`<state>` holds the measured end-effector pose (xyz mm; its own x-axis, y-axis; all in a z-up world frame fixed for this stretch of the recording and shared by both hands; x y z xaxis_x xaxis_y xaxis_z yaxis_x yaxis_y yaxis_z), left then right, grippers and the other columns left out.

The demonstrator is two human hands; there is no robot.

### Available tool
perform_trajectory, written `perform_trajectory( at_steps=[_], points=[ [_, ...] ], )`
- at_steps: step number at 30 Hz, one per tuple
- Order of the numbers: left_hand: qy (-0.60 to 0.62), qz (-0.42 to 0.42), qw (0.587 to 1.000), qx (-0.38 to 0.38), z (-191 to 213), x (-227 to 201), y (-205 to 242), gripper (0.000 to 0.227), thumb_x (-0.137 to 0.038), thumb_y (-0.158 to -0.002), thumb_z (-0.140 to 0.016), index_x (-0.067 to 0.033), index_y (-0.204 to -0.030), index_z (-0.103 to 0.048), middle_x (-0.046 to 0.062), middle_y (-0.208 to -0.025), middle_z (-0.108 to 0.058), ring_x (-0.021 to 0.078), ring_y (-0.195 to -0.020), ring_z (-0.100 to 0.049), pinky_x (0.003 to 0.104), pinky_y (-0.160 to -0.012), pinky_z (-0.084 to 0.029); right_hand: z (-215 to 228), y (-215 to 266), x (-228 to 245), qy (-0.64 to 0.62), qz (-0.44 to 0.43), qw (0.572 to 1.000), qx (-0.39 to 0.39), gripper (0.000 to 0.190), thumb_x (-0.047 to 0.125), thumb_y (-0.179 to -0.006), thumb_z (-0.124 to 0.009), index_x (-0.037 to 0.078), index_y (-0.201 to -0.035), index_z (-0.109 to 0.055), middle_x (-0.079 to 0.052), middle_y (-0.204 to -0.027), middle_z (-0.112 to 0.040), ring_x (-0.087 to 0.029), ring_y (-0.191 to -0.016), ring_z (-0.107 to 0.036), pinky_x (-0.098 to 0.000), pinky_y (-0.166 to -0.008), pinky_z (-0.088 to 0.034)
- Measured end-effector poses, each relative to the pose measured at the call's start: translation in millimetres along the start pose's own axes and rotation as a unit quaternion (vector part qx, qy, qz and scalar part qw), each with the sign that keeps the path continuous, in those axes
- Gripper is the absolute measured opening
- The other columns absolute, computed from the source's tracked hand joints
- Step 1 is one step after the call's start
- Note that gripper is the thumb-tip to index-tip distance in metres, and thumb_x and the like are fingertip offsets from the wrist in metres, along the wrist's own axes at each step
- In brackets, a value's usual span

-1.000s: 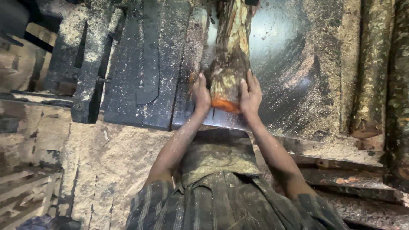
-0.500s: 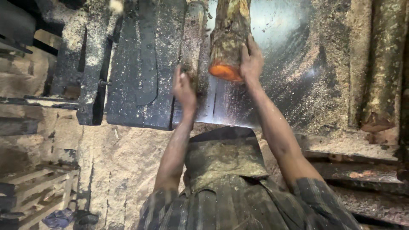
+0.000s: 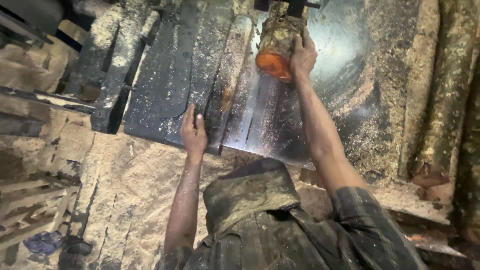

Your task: The person positions wooden logs against a table saw and pushes them through the blade to cut them.

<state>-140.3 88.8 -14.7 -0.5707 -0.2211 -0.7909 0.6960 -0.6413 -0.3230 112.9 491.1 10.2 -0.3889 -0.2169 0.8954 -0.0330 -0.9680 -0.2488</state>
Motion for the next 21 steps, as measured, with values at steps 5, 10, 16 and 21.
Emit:
perform_trajectory(
  at_steps=[5, 10, 16, 21],
  points=[
    [-0.023, -0.020, 0.999, -0.013, -1, -1, -3, 0.049, -0.034, -0.108, -0.047, -0.0012, -0.143, -0.059, 0.023, -0.146, -0.059, 0.0390, -0.136, -0.055, 0.046, -0.116, -0.042, -17, -67, -26, 0.044, -0.005, 0.999, -0.005, 0.050, 0.039, -0.100, -0.061, 0.015, -0.143, -0.062, -0.013, -0.136, -0.068, -0.025, -0.125, -0.064, -0.0336, -0.108, -0.047],
    [0.035, -0.065, 0.997, -0.016, 14, -14, 7, 0.042, -0.021, -0.106, -0.054, 0.0040, -0.139, -0.059, 0.027, -0.143, -0.060, 0.0420, -0.135, -0.056, 0.045, -0.114, -0.044, 38, -71, -31, -0.015, 0.039, 0.999, -0.026, 0.060, 0.045, -0.101, -0.058, 0.013, -0.151, -0.050, -0.013, -0.154, -0.051, -0.028, -0.142, -0.046, -0.0358, -0.117, -0.030],
    [0.042, -0.061, 0.997, -0.013, 15, -21, 8, 0.041, -0.019, -0.104, -0.055, 0.0048, -0.137, -0.060, 0.026, -0.140, -0.062, 0.0414, -0.131, -0.059, 0.045, -0.112, -0.045, 137, -23, -86, 0.083, -0.052, 0.995, -0.024, 0.071, 0.057, -0.102, -0.052, 0.013, -0.157, -0.042, -0.012, -0.162, -0.044, -0.029, -0.150, -0.042, -0.0353, -0.125, -0.029],
    [0.044, -0.068, 0.997, -0.011, 14, -19, 9, 0.042, -0.021, -0.105, -0.056, 0.0050, -0.138, -0.060, 0.027, -0.141, -0.061, 0.0420, -0.132, -0.058, 0.045, -0.114, -0.045, 178, -23, -58, 0.126, -0.029, 0.991, -0.017, 0.085, 0.064, -0.106, -0.051, 0.003, -0.161, -0.031, -0.021, -0.166, -0.035, -0.035, -0.155, -0.033, -0.0397, -0.128, -0.024]
  ],
)
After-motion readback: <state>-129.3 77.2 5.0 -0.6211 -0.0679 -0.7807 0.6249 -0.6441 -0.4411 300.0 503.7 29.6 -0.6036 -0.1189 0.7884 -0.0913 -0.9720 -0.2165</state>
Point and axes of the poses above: each hand's wrist, its own y-axis away from the middle knuckle, its own z-axis out of the back of the hand, x = y × z, the point moved 9 cm from there along -y, towards the middle knuckle
